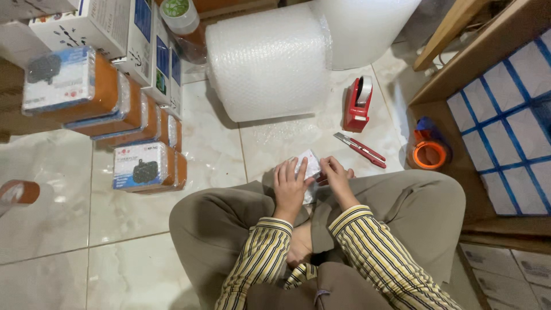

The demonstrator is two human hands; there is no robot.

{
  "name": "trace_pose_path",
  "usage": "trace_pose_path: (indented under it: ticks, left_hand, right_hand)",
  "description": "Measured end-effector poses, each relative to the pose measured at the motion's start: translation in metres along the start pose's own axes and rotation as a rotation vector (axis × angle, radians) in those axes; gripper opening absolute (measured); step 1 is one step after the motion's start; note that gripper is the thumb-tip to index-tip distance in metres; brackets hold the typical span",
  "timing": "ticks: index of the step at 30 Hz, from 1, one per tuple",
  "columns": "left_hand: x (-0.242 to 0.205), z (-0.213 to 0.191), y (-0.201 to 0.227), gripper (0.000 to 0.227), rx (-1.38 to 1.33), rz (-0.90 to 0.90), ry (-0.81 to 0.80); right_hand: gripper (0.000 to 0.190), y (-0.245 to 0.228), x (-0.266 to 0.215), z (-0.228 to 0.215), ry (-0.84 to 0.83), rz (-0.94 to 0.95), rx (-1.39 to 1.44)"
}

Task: The person sits on the floor and wraps small rectangular boxes in bubble wrap. They fold the bubble wrap around each box, secure it with clear tape using a handheld dispenser, and place the finished packages into a nearby cardboard box.

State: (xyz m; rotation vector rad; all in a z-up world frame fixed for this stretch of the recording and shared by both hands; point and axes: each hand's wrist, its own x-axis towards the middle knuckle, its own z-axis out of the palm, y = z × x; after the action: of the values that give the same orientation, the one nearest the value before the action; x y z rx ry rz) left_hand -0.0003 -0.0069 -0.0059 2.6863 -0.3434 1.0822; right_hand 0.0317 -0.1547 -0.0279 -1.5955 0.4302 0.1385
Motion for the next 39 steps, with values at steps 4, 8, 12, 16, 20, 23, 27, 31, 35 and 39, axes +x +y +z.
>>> trace_pose_path:
  ticks: [4,8,12,16,20,23,27,31,35,39]
  left_hand:
    - [-0.001,-0.001,0.003,0.053,0.007,0.006,0.003]
    - [0.004,-0.021,0.008,0.067,-0.127,-0.166,-0.132]
    - [0.014,-0.051,0.006,0.064,-0.918,-1.187,-0.268]
    - [0.014,-0.042,-0.009,0.093,-1.525,-1.664,-0.512]
    - [-0.004,-0.014,-0.020,0.034,-1.515,-1.070,-0.287]
    - [0.011,-0.028,-0.018,0.056,-1.305,-0.635,-0.163]
    - [0.025,-0.038,-0.015,0.133,-1.133,-0.616,-0.338]
    - [0.032,-0.042,-0.025,0.122,-0.965,-0.661,-0.555]
    - [0.032,-0.046,-0.026,0.106,-0.879,-0.338,-0.504]
    - [0.007,-0.015,-0.031,0.111,-0.948,-0.428,-0.438]
  right_hand:
    - [0.045,-0.022,-0.010,-0.001,0.026,0.040,-0.088]
    - [0.063,-0.033,-0.017,-0.002,-0.050,0.137,-0.239]
    - [0.070,-0.033,-0.019,0.003,0.010,0.226,-0.070]
    - [0.072,-0.032,-0.012,0.003,0.056,0.303,0.092]
    - [0.042,-0.047,-0.013,-0.003,0.017,0.245,-0.147]
    - [0.030,-0.044,-0.009,0.001,-0.051,0.075,0.148]
    - [0.085,-0.081,-0.029,0.001,-0.264,-0.150,0.384]
    - [0.079,-0.038,0.011,-0.011,-0.356,-0.182,0.581]
    - [0.068,-0.061,0.014,-0.020,-0.248,-0.268,0.237]
    - [0.037,-0.078,0.006,-0.024,0.073,-0.507,0.097]
